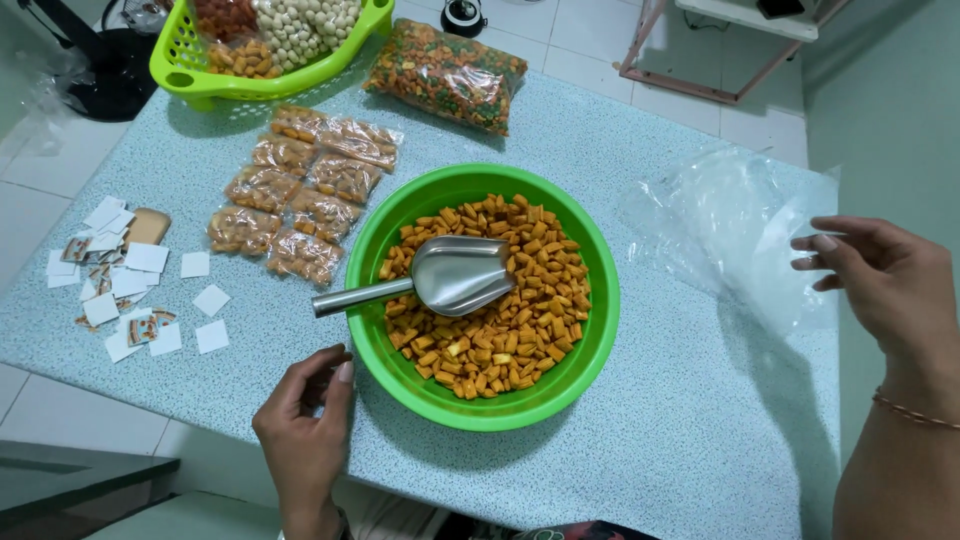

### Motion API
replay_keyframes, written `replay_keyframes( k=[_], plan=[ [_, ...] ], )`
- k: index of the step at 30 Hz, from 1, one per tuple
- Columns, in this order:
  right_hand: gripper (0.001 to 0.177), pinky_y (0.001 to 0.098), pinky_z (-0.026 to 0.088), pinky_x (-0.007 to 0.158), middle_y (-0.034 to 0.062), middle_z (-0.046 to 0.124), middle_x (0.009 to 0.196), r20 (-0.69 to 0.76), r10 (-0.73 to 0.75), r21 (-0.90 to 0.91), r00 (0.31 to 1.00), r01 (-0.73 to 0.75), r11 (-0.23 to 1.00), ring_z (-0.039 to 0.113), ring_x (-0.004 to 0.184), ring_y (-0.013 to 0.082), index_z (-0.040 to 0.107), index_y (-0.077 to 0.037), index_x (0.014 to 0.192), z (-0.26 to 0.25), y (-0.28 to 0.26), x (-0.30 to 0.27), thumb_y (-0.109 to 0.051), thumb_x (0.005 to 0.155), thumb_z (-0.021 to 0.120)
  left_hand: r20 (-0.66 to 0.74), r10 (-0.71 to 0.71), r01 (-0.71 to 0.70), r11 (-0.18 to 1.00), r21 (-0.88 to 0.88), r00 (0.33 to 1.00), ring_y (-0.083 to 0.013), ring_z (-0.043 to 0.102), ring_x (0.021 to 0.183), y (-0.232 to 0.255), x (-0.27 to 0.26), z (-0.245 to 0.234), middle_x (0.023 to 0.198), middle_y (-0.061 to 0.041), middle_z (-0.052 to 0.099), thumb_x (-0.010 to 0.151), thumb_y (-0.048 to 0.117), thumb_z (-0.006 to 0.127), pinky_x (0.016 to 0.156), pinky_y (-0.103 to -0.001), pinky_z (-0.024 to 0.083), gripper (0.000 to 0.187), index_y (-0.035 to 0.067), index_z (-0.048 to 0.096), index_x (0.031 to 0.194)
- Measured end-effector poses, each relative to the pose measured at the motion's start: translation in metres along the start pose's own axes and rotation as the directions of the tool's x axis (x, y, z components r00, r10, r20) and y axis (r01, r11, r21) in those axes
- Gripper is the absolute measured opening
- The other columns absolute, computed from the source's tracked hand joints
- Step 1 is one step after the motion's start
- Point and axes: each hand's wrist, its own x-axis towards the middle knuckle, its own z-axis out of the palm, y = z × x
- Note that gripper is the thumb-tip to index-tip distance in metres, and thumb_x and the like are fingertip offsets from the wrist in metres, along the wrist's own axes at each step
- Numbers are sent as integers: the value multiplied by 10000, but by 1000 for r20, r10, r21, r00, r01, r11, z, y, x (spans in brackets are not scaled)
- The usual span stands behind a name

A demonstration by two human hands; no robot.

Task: Packing small orange snacks from a large green bowl into individual plastic bags using a metal scoop.

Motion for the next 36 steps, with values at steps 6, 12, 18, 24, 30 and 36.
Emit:
replay_keyframes(
  k=[6, 12, 18, 24, 30, 36],
  plan=[
    [754, 395, 547, 905, 337, 544, 1313, 57, -222, 569, 973, 151, 808, 613, 1003, 356, 242, -257, 1721, 11, 5, -5, 114, 1094, 437, -57, 40, -50, 978, -200, 998, -191, 719, 886, -10, -3, -1, 1029, -118, 777, 932, 118, 709, 796, -293, 614, 230, 15, 739, 1136],
    [277, 385, 622, 984, 275, 649, 1260, 107, -140, 573, 984, 54, 818, 709, 1064, 388, 565, 135, 1312, 36, -63, -28, 95, 1063, 449, -340, 15, -191, 851, -488, 940, -227, 642, 725, -1, -16, -7, 933, -222, 689, 988, -24, 621, 637, -266, 531, 142, -75, 649, 1118],
    [415, 486, 647, 1065, 306, 582, 1404, 170, -535, 626, 828, 329, 708, 695, 1209, 450, 475, 135, 1385, 59, -124, -46, 179, 977, 409, -248, 379, -441, 851, -284, 891, -240, 704, 828, 59, -42, 2, 913, -198, 724, 851, -53, 705, 712, -250, 609, 184, -89, 672, 1028],
    [442, 292, 772, 850, 109, 720, 1292, 310, -765, 442, 565, 626, 642, 833, 1057, 227, 584, -41, 1351, 65, -181, -70, -49, 927, 707, -26, 840, -774, 511, 374, 542, -450, 461, 1403, 99, -57, 47, 1513, -291, 377, 935, 455, 867, 1173, -565, 514, 585, 304, 520, 1382],
    [373, 254, 678, 772, 67, 817, 1134, 349, -758, 515, 551, 563, 647, 843, 880, 132, 592, -65, 1367, 64, -196, -75, -170, 1010, 582, -66, 884, -857, 465, 223, 463, -304, 654, 1075, 125, -43, 43, 1237, -87, 687, 964, 147, 713, 887, -387, 600, 149, 180, 751, 1104],
    [447, 273, 435, 575, 26, 701, 798, 495, -706, 422, 506, 571, 705, 457, 553, 150, 552, -142, 1460, 58, -184, -60, -113, 1014, 541, 80, 801, -805, 592, 37, 593, -234, 775, 1016, 110, -51, 32, 1201, -53, 727, 939, 161, 720, 851, -297, 647, 269, 154, 677, 1204]
  ],
)
